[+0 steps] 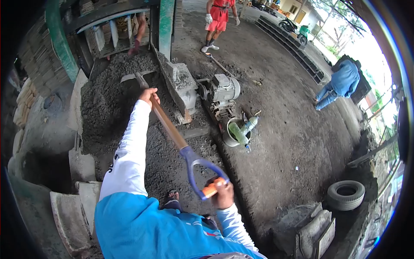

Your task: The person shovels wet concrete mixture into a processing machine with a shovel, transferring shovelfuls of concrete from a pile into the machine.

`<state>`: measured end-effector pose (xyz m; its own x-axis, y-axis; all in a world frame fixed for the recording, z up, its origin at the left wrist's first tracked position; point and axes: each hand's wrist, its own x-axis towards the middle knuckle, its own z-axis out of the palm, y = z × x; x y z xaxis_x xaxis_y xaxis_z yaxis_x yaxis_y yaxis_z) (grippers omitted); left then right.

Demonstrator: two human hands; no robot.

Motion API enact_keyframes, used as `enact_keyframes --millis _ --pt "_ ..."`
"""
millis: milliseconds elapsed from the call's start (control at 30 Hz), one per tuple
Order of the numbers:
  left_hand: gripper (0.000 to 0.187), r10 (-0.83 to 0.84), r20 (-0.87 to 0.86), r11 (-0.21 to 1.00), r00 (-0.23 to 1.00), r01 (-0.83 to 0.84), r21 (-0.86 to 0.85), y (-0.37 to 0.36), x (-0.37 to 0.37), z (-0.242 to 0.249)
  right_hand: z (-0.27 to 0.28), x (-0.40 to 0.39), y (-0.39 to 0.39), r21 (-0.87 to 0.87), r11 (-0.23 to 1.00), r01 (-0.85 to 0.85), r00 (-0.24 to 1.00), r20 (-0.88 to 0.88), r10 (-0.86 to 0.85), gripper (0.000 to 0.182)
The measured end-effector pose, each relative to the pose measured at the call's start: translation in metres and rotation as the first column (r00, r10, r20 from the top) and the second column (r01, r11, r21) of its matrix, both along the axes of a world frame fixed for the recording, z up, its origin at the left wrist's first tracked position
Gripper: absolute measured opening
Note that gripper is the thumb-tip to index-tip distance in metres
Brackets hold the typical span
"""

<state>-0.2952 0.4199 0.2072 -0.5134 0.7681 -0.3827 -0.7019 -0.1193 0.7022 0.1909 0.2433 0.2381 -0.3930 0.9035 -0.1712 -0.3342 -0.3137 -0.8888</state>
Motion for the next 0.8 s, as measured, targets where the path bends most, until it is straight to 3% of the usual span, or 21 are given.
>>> enact_keyframes --millis 67,100,167,233,333,367,400,467,567,667,733,800 --pt "0.031 -0.057 0.249 0.997 0.967 0.069 -0.041 -0.009 0.044 0.032 0.034 0.046 0.011 -0.039 0.996 0.079 0.974 -0.208 -0.085 0.026" --pt "0.033 -0.104 0.299 0.994 0.949 0.095 0.043 -0.024 0.077 0.056 0.065 0.071 0.016 0.007 0.995 0.095 0.959 -0.27 -0.089 0.023" --pt "0.032 -0.135 0.374 0.982 0.918 0.074 0.174 -0.045 0.138 0.087 0.117 0.124 0.027 0.097 0.97 0.224 0.963 -0.176 -0.205 0.033" --pt "0.033 -0.182 0.478 0.96 0.859 0.05 0.275 -0.06 0.187 0.103 0.147 0.176 0.047 0.361 0.903 0.234 0.969 -0.009 -0.248 0.039" --pt "0.036 -0.258 0.474 0.921 0.842 0.066 0.385 -0.077 0.242 0.118 0.187 0.222 0.064 0.722 0.682 0.114 0.924 0.175 -0.339 0.048" --pt "0.038 -0.267 0.495 0.912 0.827 0.051 0.406 -0.08 0.258 0.117 0.198 0.232 0.065 0.756 0.644 0.12 0.891 0.204 -0.406 0.05" --pt "0.039 -0.275 0.511 0.903 0.815 0.037 0.428 -0.082 0.272 0.116 0.203 0.244 0.073 0.833 0.546 0.089 0.831 0.24 -0.501 0.047" --pt "0.042 -0.301 0.542 0.909 0.785 0.063 0.413 -0.081 0.302 0.11 0.212 0.262 0.09 0.938 0.338 0.076 0.566 0.239 -0.789 0.041" --pt "0.039 -0.447 0.446 0.82 0.775 0.155 0.552 -0.089 0.345 0.096 0.233 0.281 0.123 0.984 -0.023 0.177 0.565 -0.12 -0.817 0.039" --pt "0.041 -0.545 0.264 0.694 0.796 0.252 0.674 -0.101 0.373 0.093 0.283 0.289 0.159 0.898 -0.398 0.189 0.619 -0.424 -0.661 0.035" --pt "0.047 -0.537 0.236 0.683 0.81 0.253 0.686 -0.103 0.383 0.092 0.321 0.292 0.176 0.826 -0.557 0.082 0.53 -0.509 -0.678 0.031" --pt "0.057 -0.525 0.161 0.646 0.835 0.269 0.714 -0.115 0.385 0.11 0.356 0.292 0.196 0.854 -0.489 0.177 0.568 -0.494 -0.658 0.031"
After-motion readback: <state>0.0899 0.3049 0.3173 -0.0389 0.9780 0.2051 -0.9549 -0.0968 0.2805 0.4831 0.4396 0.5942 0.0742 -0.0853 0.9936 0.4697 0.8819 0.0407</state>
